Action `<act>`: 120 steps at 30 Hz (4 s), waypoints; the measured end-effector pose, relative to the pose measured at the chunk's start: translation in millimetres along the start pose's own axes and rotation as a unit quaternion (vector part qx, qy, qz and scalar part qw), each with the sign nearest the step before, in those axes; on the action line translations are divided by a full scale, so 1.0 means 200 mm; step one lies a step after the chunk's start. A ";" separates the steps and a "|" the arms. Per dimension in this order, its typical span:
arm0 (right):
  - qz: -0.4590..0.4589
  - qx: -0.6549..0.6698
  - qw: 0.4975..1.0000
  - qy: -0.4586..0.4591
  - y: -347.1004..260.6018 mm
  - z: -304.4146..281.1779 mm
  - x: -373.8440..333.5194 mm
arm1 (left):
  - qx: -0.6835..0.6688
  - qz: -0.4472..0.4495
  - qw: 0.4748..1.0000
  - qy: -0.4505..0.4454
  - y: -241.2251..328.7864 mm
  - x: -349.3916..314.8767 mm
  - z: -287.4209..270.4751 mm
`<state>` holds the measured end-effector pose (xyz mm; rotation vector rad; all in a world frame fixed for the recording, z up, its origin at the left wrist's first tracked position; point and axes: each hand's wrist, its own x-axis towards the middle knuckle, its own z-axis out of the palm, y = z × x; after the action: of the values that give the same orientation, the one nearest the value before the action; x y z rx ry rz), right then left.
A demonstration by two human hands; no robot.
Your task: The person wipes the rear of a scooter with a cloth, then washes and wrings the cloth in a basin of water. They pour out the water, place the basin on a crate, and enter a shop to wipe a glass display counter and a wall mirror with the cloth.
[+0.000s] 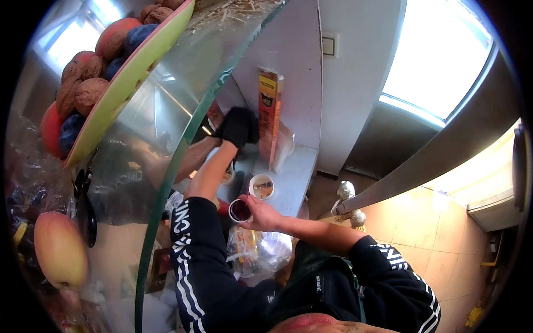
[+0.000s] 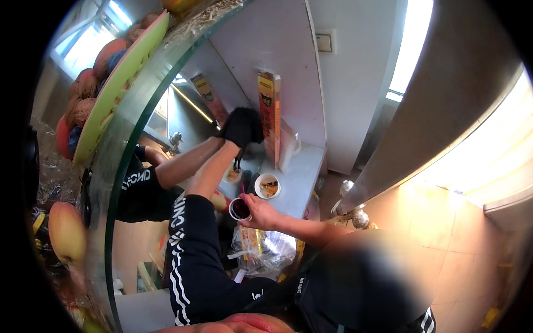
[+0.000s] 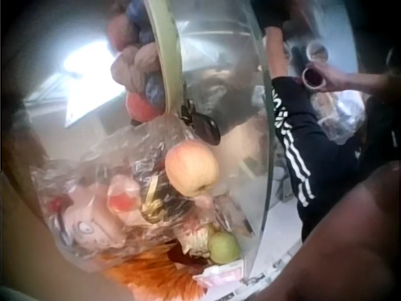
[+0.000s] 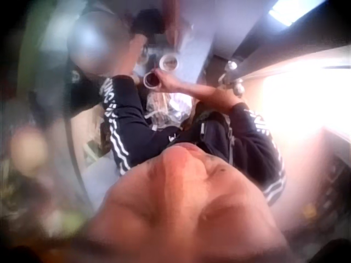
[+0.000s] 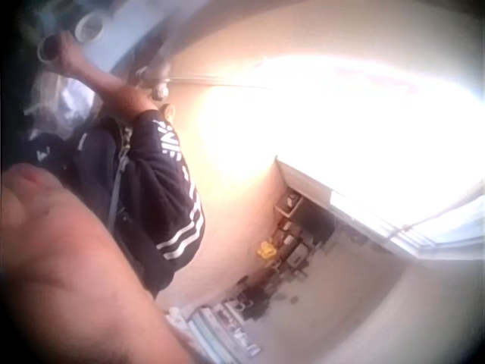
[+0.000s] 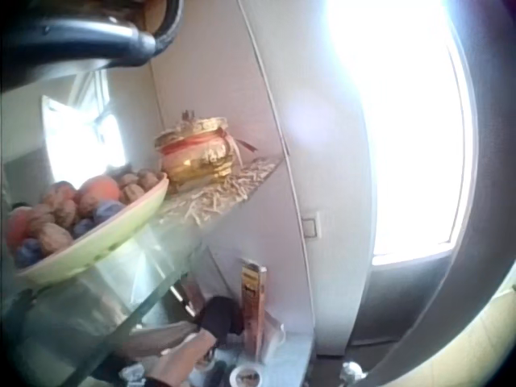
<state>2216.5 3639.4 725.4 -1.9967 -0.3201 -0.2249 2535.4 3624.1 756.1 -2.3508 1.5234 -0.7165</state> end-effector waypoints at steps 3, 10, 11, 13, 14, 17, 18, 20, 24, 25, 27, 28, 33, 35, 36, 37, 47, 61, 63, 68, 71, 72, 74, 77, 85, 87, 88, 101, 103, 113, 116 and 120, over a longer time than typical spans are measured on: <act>0.020 0.009 1.000 0.009 0.06 -0.06 -0.03 | -0.071 0.071 0.992 -0.080 0.24 -0.13 0.06; 0.024 0.012 1.000 0.003 0.06 -0.03 0.03 | -0.152 0.058 0.983 -0.087 0.30 -0.58 -0.13; 0.036 0.005 0.999 0.005 0.07 -0.05 0.02 | -0.195 0.043 0.976 -0.088 0.34 -0.59 -0.23; 0.055 0.010 0.998 0.008 0.10 -0.05 0.01 | -0.262 0.009 0.961 -0.092 0.34 -0.63 -0.43; 0.050 0.020 0.999 0.006 0.09 -0.05 0.02 | -0.299 -0.027 0.949 -0.092 0.32 -0.68 -0.54; 0.041 0.025 0.998 0.036 0.09 0.00 0.03 | -0.277 0.072 0.957 -0.049 0.18 -0.86 -0.63; 0.038 0.018 0.998 0.048 0.07 0.00 0.03 | -0.353 0.015 0.933 -0.068 0.16 -0.95 -0.64; 0.053 0.017 0.998 0.037 0.05 -0.01 0.03 | -0.454 -0.082 0.883 -0.085 0.13 -1.13 -0.69; 0.068 0.045 0.996 0.029 0.08 -0.02 0.05 | -0.386 -0.092 0.908 -0.135 0.07 -1.49 -0.98; 0.054 0.035 0.997 0.043 0.11 -0.01 0.05 | -0.366 -0.089 0.915 -0.143 0.06 -1.56 -1.05; 0.051 0.045 0.997 0.021 0.11 0.01 0.07 | -0.325 -0.092 0.927 -0.163 0.03 -1.72 -1.19; 0.061 0.054 0.997 0.007 0.09 0.01 0.07 | -0.309 -0.101 0.930 -0.171 0.04 -1.80 -1.25; 0.068 0.067 0.995 0.014 0.06 0.04 0.09 | -0.218 -0.128 0.950 -0.184 0.00 -2.06 -1.48; 0.059 0.065 0.996 0.010 0.03 0.08 0.11 | -0.172 -0.147 0.956 -0.188 -0.01 -2.19 -1.58; 0.052 0.059 0.997 0.011 0.00 0.09 0.12 | -0.144 -0.157 0.959 -0.189 -0.01 -2.25 -1.64; 0.045 0.054 0.997 0.011 -0.02 0.11 0.13 | -0.114 -0.169 0.961 -0.189 -0.02 -2.31 -1.69; 0.002 -0.006 0.999 -0.054 -0.21 0.36 0.27 | 0.436 -0.209 0.836 -0.258 0.09 -3.13 -2.04; -0.003 -0.430 0.868 -0.250 -0.10 -0.28 -0.25 | 0.072 -0.642 0.750 0.143 0.36 -2.54 -2.24; 0.062 -0.562 0.705 -0.429 -0.15 -0.43 -0.40 | 0.079 -0.626 0.752 0.193 0.43 -2.51 -2.25; 0.133 -0.578 0.656 -0.467 0.15 -0.60 -0.71 | -0.016 -0.616 0.733 0.286 0.60 -2.44 -2.13; 0.077 -0.567 0.660 -0.486 0.12 -0.64 -0.82 | -0.122 -0.634 0.688 0.331 0.77 -2.40 -2.15; 0.073 -0.569 0.662 -0.483 0.14 -0.62 -0.87 | -0.151 -0.634 0.670 0.355 0.85 -2.37 -2.15; 0.019 -0.589 0.659 -0.467 0.16 -0.61 -0.99 | -0.190 -0.631 0.641 0.394 1.03 -2.32 -2.20; -0.077 -0.596 0.612 -0.513 0.08 -0.62 -1.13 | -0.237 -0.640 0.586 0.437 1.40 -2.36 -2.25; -0.201 -0.573 0.622 -0.495 0.07 -0.57 -1.61 | -0.446 -0.614 0.243 0.604 2.78 -2.47 -2.38; -0.228 -0.556 0.627 -0.495 0.04 -0.57 -1.71 | -0.527 -0.554 0.155 0.626 3.03 -2.51 -2.44; -0.240 -0.561 0.624 -0.488 0.02 -0.56 -1.75 | -0.559 -0.523 0.124 0.632 3.13 -2.51 -2.46; -0.217 -0.632 0.589 -0.454 -0.19 -0.62 -2.51 | -0.823 -0.230 -0.064 0.515 3.66 -2.36 -2.71; -0.152 -0.657 0.534 -0.510 -0.23 -0.62 -2.66 | -0.811 -0.389 0.022 0.436 3.77 -2.43 -2.77; 0.074 -0.659 0.559 -0.499 0.15 -0.82 -3.75 | -0.836 -0.450 -0.109 0.295 3.92 -2.31 -2.68; 0.076 -0.649 0.553 -0.517 0.12 -0.89 -3.92 | -0.887 -0.365 0.139 0.246 3.84 -2.26 -2.58; 0.094 -0.655 0.528 -0.533 0.08 -1.01 -4.07 | -0.951 -0.251 -0.087 0.159 3.78 -2.24 -2.27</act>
<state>1448.3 3348.6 556.3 -3.4295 -0.8540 1.4433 1555.5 3734.8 675.7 0.2889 -0.0128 -0.7376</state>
